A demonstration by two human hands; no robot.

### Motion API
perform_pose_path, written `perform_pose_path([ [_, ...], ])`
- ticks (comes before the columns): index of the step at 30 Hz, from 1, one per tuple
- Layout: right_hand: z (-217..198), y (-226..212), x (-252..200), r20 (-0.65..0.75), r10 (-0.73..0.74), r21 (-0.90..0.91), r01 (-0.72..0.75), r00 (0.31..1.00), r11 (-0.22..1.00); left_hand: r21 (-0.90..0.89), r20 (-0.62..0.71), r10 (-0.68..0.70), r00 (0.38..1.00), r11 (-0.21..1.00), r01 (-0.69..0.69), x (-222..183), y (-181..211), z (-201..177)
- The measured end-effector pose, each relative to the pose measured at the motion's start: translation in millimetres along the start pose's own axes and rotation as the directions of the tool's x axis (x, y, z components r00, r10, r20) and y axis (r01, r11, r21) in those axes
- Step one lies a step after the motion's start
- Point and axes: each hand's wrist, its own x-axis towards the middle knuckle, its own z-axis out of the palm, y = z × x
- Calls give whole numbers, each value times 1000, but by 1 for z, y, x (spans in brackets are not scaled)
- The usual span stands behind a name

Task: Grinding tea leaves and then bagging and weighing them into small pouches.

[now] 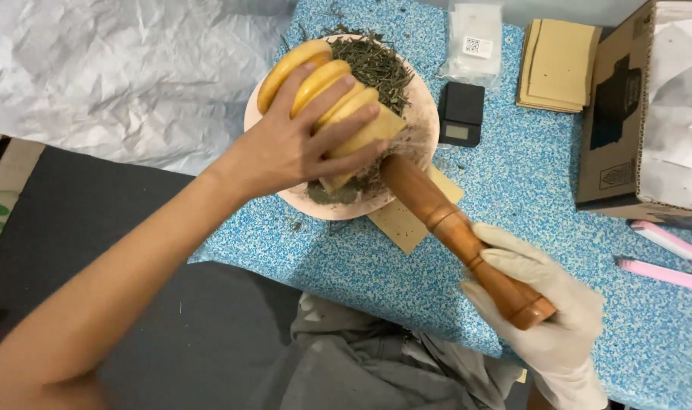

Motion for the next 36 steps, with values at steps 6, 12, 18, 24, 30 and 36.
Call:
perform_pose_path([
  [6, 5, 9, -7, 27, 17, 11, -17, 999, 1000, 104, 42, 185, 982, 977, -188, 15, -3, -14],
  [12, 5, 10, -8, 39, 34, -22, -33, 999, 999, 159, 123, 274, 954, 943, -292, 22, -2, -21],
  [18, 13, 18, -12, -1, -17, 0, 17, 1000, 1000, 281, 44, 329, 943, 902, -327, 34, 2, -16],
  [24, 15, 24, -19, -30, -24, 69, 26, 999, 997, 254, 35, 376, 926, 893, -372, 44, 1, -24],
  [30, 13, 22, -16, -39, -72, 15, 72, 997, 997, 275, 117, 393, 912, 870, -410, 50, -4, -41],
  [36, 10, 21, -23, -59, -71, 2, 72, 996, 997, 255, 225, 414, 882, 849, -463, 62, -8, -64],
])
